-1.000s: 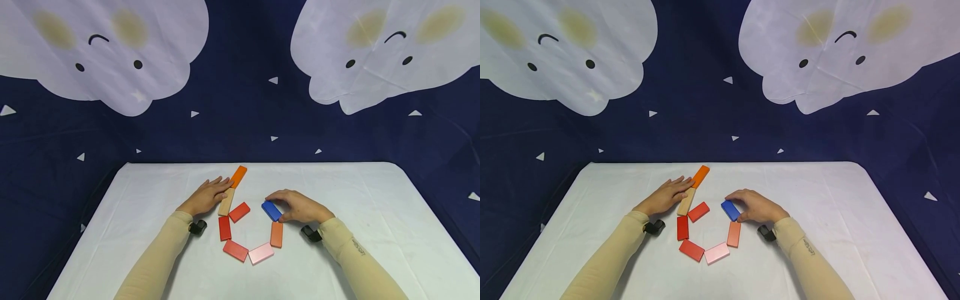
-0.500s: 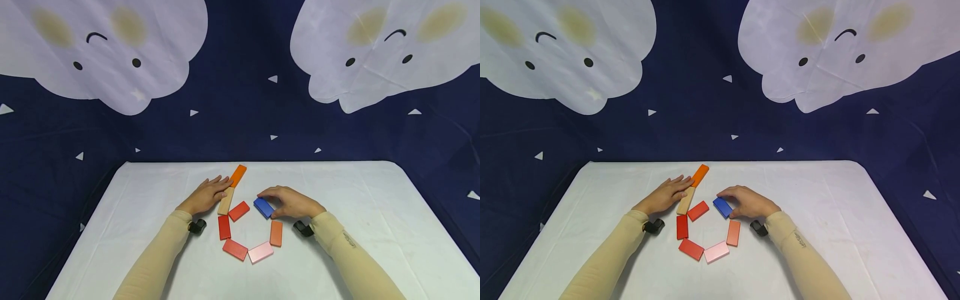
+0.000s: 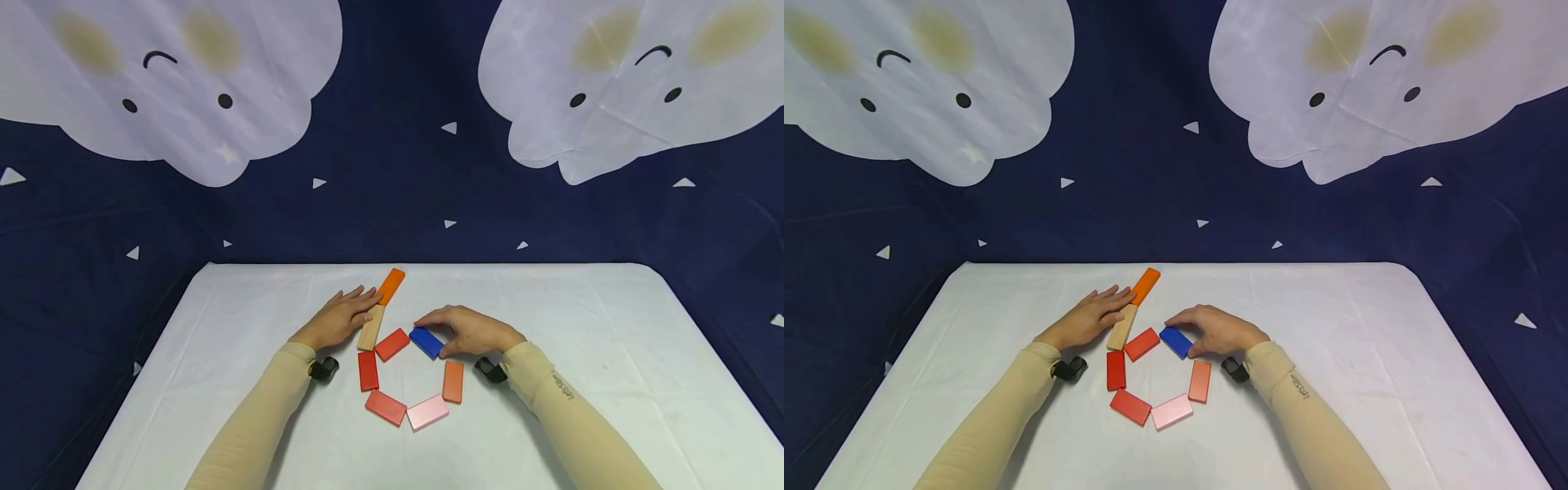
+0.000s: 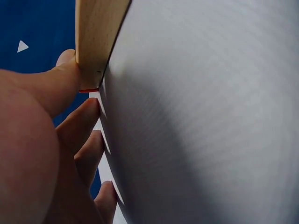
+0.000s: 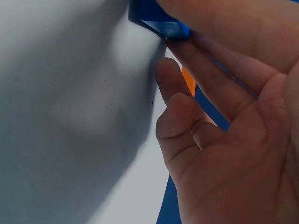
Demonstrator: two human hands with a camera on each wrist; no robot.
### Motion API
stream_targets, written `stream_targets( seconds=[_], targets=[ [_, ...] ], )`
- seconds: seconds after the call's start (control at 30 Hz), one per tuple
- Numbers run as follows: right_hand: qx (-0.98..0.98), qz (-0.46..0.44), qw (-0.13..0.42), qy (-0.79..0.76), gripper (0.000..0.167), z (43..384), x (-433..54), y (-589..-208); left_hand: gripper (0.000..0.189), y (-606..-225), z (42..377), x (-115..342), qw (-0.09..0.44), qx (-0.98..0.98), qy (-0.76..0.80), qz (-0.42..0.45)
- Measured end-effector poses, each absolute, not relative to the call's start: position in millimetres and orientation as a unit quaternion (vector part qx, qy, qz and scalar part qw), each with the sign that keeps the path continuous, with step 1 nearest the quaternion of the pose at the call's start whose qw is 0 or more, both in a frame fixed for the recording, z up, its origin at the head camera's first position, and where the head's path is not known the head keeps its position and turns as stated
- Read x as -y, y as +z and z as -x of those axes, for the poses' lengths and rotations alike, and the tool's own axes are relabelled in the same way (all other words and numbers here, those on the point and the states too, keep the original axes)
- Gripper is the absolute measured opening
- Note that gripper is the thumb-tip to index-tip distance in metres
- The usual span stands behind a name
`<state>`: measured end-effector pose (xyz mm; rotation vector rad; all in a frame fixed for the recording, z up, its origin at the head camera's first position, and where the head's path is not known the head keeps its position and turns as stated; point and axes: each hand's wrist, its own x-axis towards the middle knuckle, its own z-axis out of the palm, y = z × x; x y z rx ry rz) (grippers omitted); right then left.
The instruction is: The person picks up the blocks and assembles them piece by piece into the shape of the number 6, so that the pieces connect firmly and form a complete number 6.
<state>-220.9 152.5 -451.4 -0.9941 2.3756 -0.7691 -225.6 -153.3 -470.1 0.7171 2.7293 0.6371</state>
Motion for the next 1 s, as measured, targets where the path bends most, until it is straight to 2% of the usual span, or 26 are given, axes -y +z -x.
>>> stream_targets(
  seconds=[0.33, 0.7, 1.0],
  targets=[
    [-0.858, 0.365, 0.220, -0.286, 0.065, 219.2, -158.7, -453.7, 0.053, -470.8, 226.7, 151.3, 0.125, -0.936, 0.222, -0.242],
    [-0.871, 0.324, 0.113, -0.352, 0.059, 185.8, -194.4, -462.8, 0.053, -468.3, 225.1, 152.4, 0.123, -0.934, 0.227, -0.247],
    [-0.898, 0.283, 0.083, -0.326, 0.066, 150.1, -199.0, -466.7, 0.053, -469.2, 225.0, 154.1, 0.116, -0.931, 0.231, -0.257]
  ],
)
